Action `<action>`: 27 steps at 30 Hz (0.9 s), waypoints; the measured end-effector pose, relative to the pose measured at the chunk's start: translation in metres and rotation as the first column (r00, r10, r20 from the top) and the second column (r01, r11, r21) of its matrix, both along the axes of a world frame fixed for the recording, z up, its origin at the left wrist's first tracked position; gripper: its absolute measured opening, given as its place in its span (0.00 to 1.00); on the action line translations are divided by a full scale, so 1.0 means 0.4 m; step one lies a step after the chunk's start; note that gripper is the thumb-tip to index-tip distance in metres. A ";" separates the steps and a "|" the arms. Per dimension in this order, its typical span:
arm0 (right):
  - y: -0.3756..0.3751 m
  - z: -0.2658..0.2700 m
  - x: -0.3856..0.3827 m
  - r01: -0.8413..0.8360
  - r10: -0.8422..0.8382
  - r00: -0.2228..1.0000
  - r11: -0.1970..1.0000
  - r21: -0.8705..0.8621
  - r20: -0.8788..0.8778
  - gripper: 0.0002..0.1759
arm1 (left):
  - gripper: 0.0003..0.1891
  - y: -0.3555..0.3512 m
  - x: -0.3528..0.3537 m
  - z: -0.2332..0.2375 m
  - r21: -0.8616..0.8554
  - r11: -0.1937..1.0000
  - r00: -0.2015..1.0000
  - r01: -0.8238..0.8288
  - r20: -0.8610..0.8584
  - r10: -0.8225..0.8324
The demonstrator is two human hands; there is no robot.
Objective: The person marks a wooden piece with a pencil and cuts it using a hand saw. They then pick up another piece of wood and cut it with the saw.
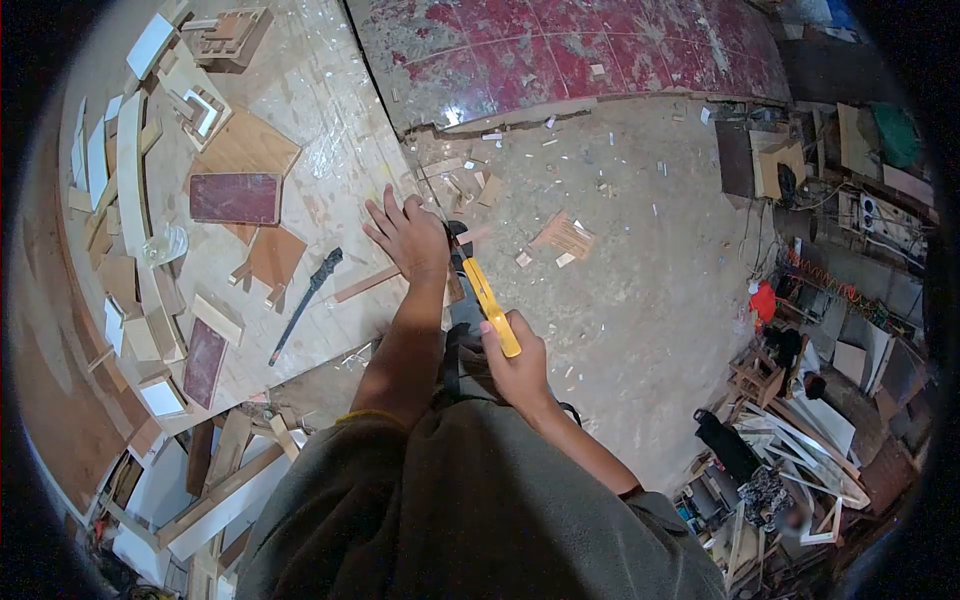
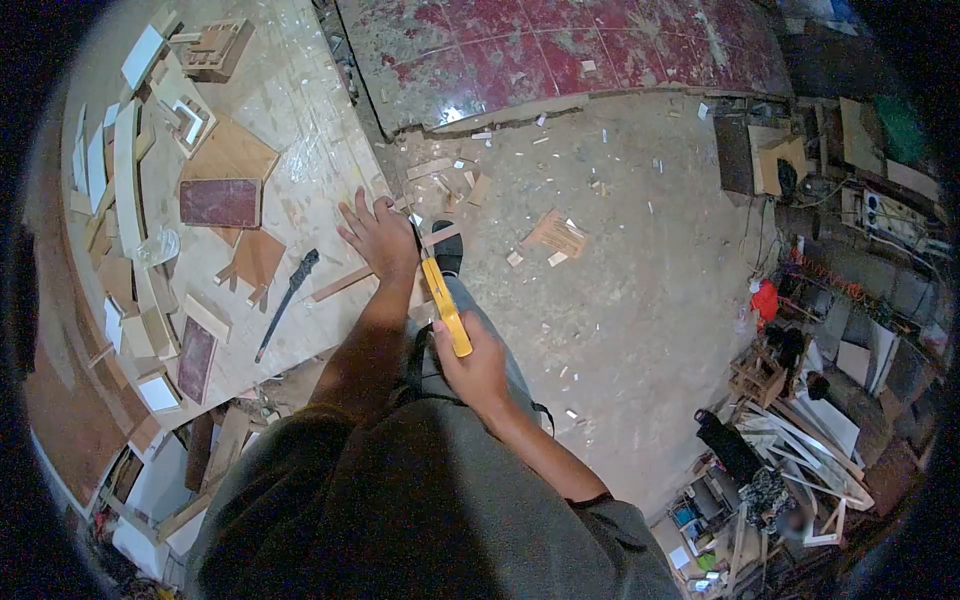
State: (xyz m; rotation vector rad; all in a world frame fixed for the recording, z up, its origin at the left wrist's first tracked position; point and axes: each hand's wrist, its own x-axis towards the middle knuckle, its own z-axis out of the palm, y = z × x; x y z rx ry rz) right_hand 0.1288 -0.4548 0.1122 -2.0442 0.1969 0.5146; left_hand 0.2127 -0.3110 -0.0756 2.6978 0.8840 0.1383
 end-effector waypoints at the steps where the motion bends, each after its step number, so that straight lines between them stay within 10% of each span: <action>1: -0.002 0.001 0.001 -0.003 0.003 1.000 1.000 0.001 -0.003 0.16 | 0.15 0.001 -0.002 0.002 -0.007 1.000 1.000 -0.006 -0.016 0.006; 27: 0.054 0.040 0.036 0.012 -0.029 0.994 0.987 -0.160 -0.101 0.20 | 0.11 0.005 0.001 -0.013 -0.016 0.999 0.997 -0.040 -0.059 0.039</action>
